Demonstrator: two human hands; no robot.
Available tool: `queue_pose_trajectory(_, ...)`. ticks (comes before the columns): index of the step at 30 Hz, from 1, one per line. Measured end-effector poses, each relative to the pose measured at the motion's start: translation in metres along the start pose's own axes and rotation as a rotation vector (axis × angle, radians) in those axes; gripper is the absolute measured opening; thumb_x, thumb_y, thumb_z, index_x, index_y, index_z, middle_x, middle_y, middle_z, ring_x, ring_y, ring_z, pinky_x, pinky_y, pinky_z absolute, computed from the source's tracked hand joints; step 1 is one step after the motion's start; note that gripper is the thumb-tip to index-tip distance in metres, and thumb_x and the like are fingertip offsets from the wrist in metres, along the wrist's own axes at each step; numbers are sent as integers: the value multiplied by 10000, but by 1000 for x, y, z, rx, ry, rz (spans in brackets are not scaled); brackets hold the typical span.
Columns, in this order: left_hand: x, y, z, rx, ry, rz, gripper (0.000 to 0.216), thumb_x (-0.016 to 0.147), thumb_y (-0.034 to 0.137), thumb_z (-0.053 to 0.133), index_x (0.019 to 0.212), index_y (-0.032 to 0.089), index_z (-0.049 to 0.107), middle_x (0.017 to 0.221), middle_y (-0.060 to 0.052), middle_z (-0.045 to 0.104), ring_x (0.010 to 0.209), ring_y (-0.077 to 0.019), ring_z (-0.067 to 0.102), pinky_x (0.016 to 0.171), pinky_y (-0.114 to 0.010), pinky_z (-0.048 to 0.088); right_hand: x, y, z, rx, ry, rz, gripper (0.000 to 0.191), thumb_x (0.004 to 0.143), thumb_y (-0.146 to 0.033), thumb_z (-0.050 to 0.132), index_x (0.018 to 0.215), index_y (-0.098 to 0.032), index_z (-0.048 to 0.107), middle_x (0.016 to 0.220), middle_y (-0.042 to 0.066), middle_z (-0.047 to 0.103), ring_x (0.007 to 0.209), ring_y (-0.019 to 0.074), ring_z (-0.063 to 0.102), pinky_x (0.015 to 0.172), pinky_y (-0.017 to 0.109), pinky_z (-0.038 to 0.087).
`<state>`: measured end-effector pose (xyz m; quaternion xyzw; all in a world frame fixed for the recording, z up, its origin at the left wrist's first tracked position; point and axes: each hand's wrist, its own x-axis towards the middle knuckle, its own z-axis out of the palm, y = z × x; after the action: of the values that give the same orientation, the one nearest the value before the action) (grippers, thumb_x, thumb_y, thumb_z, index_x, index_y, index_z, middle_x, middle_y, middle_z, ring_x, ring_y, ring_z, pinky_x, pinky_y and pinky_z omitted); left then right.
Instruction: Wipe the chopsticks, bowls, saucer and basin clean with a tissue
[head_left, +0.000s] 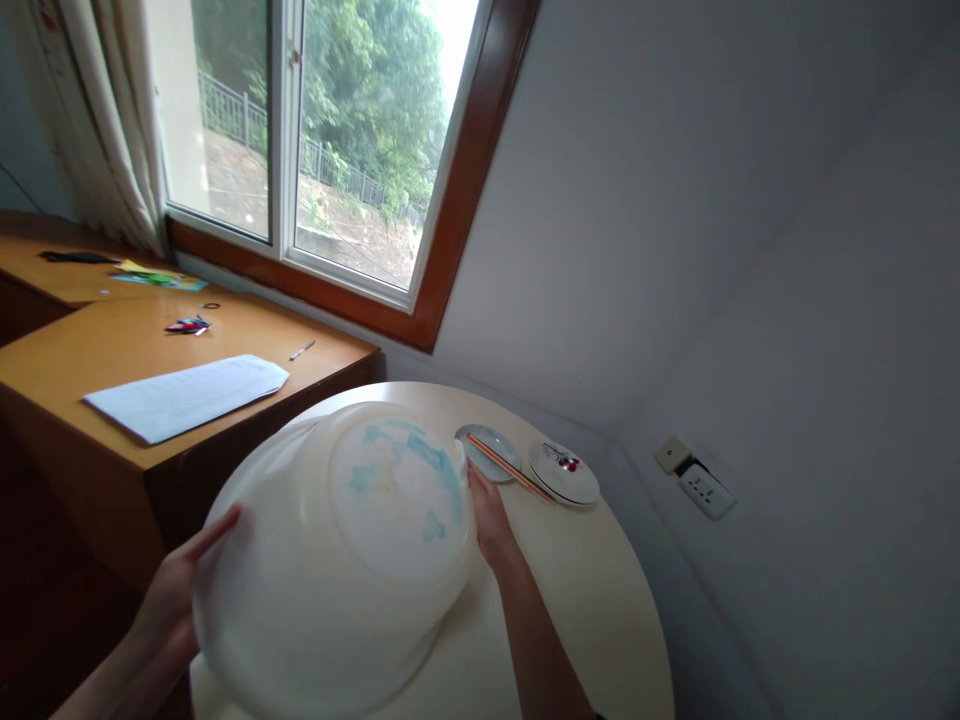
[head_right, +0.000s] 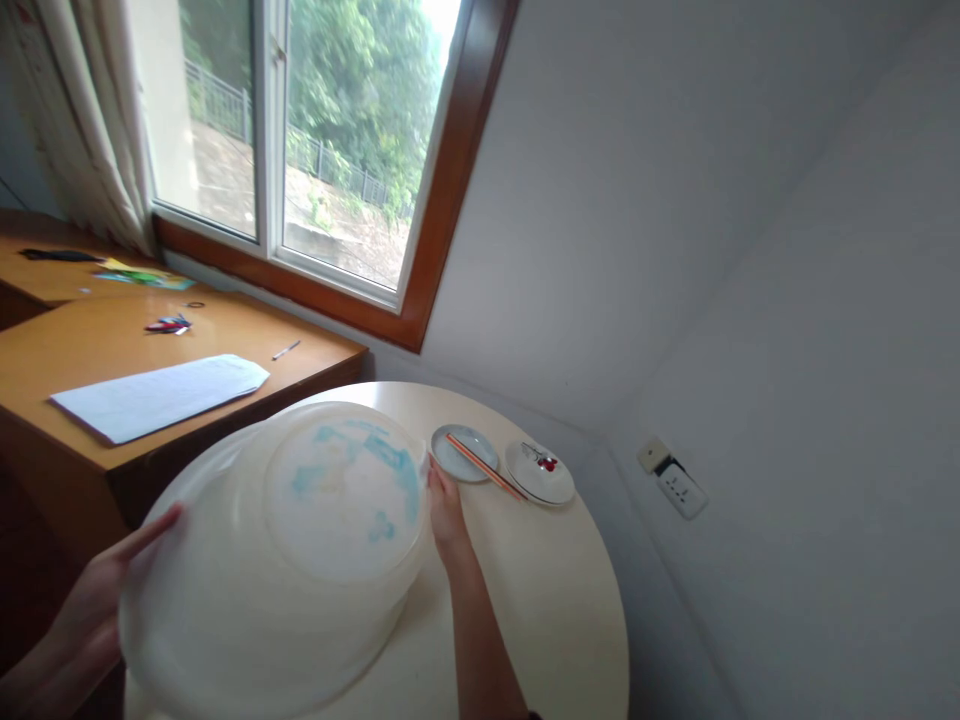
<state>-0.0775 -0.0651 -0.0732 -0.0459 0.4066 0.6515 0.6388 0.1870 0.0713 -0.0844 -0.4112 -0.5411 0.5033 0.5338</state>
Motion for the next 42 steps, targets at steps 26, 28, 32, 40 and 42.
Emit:
queue_pose_trajectory(26,15,-30,4,-24,-12,-33,384,867,121,432,1235,131,543,655,-75,737,632,-287,707,622,-397,597,-132,7,58,-1053,-28,-917,628,841,-104,376,1445,-162,211,1343,115,493,1299,249,376,1078,505,296)
queue_pose_trajectory(28,18,-33,2,-51,-12,-46,382,866,132,439,1231,146,551,706,-87,745,684,-298,708,630,-400,598,-127,0,69,-1075,-29,-929,612,847,-131,389,1438,-148,234,1327,115,511,1294,241,384,1087,476,294)
queue_pose_trajectory(32,24,-39,-5,-89,-1,-52,438,852,111,461,1288,109,496,786,-119,747,757,-315,700,677,-417,592,-118,-11,85,-1156,-132,-871,572,854,-203,427,1404,-98,311,1353,133,480,1306,243,362,1092,446,299)
queue_pose_trajectory(40,33,-47,-21,-136,-65,-94,523,847,79,469,1364,102,396,993,-161,715,907,-313,665,824,-425,551,-91,-38,103,-1195,-442,-638,474,895,-225,365,1337,-58,412,1363,145,464,1272,223,415,1080,391,327)
queue_pose_trajectory(42,35,-48,-24,-142,-105,-69,510,844,70,475,1350,83,413,985,-166,717,903,-308,667,824,-407,553,-80,-43,107,-1197,-492,-616,462,907,-217,342,1334,-57,414,1371,152,450,1284,212,399,1083,388,317)
